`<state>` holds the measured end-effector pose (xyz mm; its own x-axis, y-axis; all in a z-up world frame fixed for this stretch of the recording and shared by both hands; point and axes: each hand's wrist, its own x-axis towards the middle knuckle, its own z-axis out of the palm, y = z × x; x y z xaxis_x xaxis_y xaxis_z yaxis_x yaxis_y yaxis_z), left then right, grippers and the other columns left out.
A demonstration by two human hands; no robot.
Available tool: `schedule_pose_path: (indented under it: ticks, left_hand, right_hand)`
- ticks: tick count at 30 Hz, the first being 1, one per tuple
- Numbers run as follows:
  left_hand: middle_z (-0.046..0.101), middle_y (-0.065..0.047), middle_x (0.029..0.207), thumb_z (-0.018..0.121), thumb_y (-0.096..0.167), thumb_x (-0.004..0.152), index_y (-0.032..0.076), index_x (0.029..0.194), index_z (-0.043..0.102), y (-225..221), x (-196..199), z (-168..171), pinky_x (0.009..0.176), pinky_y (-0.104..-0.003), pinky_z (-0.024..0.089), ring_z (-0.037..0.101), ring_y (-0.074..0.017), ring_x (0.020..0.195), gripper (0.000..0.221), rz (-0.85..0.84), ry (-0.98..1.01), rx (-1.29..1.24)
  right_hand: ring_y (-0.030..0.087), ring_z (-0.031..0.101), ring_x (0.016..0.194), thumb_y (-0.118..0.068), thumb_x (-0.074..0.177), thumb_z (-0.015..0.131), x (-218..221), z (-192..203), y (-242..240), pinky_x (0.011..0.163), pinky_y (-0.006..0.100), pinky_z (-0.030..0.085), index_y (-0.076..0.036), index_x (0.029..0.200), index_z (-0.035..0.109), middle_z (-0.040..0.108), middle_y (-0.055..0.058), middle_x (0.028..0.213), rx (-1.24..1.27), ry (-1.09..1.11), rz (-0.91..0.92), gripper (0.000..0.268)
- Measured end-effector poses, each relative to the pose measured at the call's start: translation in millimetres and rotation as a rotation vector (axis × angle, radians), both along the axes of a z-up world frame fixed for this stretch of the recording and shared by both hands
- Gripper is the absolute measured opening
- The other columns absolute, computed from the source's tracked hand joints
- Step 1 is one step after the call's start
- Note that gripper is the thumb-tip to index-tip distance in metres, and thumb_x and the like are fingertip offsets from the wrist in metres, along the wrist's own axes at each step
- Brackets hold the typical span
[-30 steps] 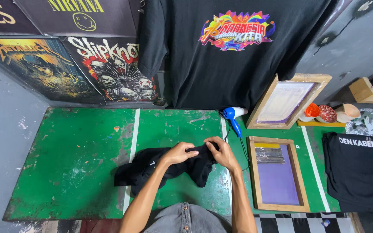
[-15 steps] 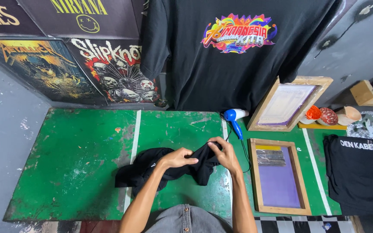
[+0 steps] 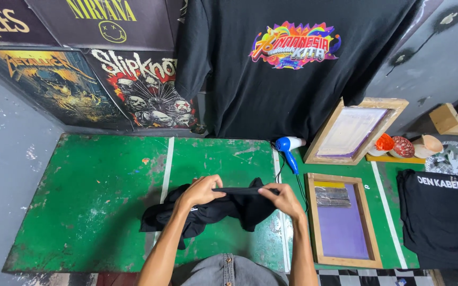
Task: The person folds a t-shirt by placing it on a stack, then straightening and aligning its edges by hand before folding it into a compact shape.
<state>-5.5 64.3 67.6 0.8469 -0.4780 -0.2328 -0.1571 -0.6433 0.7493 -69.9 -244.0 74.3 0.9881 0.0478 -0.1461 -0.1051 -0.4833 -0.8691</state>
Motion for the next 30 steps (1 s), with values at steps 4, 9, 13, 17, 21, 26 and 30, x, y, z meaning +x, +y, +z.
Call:
schedule_pose_path:
  ticks: [4, 9, 13, 17, 21, 26, 30]
  left_hand:
    - [0.062, -0.006, 0.064, 0.086, 0.028, 0.078, 0.009, 0.1, 0.065, 16.6, -5.1, -11.6, 0.067, -0.039, 0.045, 0.06, -0.0219, 0.063, 0.035, 0.039, -0.022, -0.045]
    - [0.057, -0.004, 0.063, 0.081, 0.017, 0.082, 0.008, 0.098, 0.065, 3.3, -18.2, 8.4, 0.06, -0.039, 0.043, 0.055, -0.017, 0.062, 0.025, 0.087, 0.081, -0.146]
    - [0.055, -0.004, 0.062, 0.08, 0.014, 0.08, 0.007, 0.096, 0.065, -24.6, -25.2, 5.7, 0.058, -0.039, 0.044, 0.055, -0.017, 0.06, 0.024, 0.059, 0.035, -0.238]
    - [0.058, -0.01, 0.069, 0.08, 0.016, 0.082, 0.008, 0.104, 0.06, -37.0, -22.5, -7.3, 0.061, -0.042, 0.046, 0.059, -0.0251, 0.065, 0.031, 0.04, -0.071, -0.301]
    - [0.064, -0.014, 0.08, 0.081, 0.023, 0.084, 0.009, 0.109, 0.056, -38.9, -19.5, -2.1, 0.067, -0.045, 0.05, 0.066, -0.032, 0.077, 0.038, 0.104, -0.079, -0.305]
    - [0.069, -0.015, 0.087, 0.08, 0.027, 0.084, 0.01, 0.112, 0.062, -26.9, -16.9, -8.0, 0.073, -0.043, 0.052, 0.069, -0.0326, 0.084, 0.037, 0.094, -0.082, -0.305]
    - [0.074, -0.016, 0.094, 0.077, 0.03, 0.088, 0.004, 0.105, 0.069, -17.8, -20.5, -16.7, 0.078, -0.04, 0.054, 0.074, -0.0295, 0.089, 0.032, 0.081, -0.005, -0.273]
  right_hand:
    - [0.015, 0.068, 0.085, -0.026, 0.088, 0.078, -1.9, -25.1, -29.5, 0.078, 0.031, 0.053, -0.003, 0.098, 0.079, 0.077, 0.011, 0.089, 0.039, -0.057, -0.114, 0.026]
    - [0.021, 0.06, 0.12, -0.02, 0.079, 0.086, -7.9, -4.2, -5.9, 0.099, 0.034, 0.046, -0.005, 0.106, 0.079, 0.067, 0.011, 0.127, -0.079, -0.203, 0.138, 0.031]
    - [0.019, 0.063, 0.117, -0.021, 0.076, 0.085, -8.2, 30.2, 49.4, 0.099, 0.031, 0.049, -0.009, 0.124, 0.066, 0.069, 0.007, 0.12, 0.021, -0.071, 0.143, 0.052]
    - [0.016, 0.069, 0.099, -0.018, 0.088, 0.076, 5.4, 0.5, 56.6, 0.089, 0.031, 0.053, -0.003, 0.114, 0.071, 0.075, 0.007, 0.101, 0.145, -0.111, 0.185, 0.03]
    - [0.009, 0.066, 0.083, -0.017, 0.096, 0.069, 14.8, -8.1, 48.5, 0.074, 0.028, 0.053, -0.001, 0.101, 0.073, 0.074, 0.003, 0.087, 0.09, -0.145, 0.151, 0.017]
    - [0.007, 0.056, 0.075, -0.018, 0.097, 0.07, 18.7, -33.0, 27.1, 0.066, 0.026, 0.046, -0.002, 0.101, 0.072, 0.065, -0.001, 0.081, 0.191, -0.11, -0.036, 0.017]
    - [0.008, 0.045, 0.073, -0.017, 0.099, 0.066, 11.5, -39.4, -3.1, 0.062, 0.026, 0.037, -0.005, 0.119, 0.07, 0.053, -0.001, 0.082, 0.271, -0.075, -0.083, 0.023]
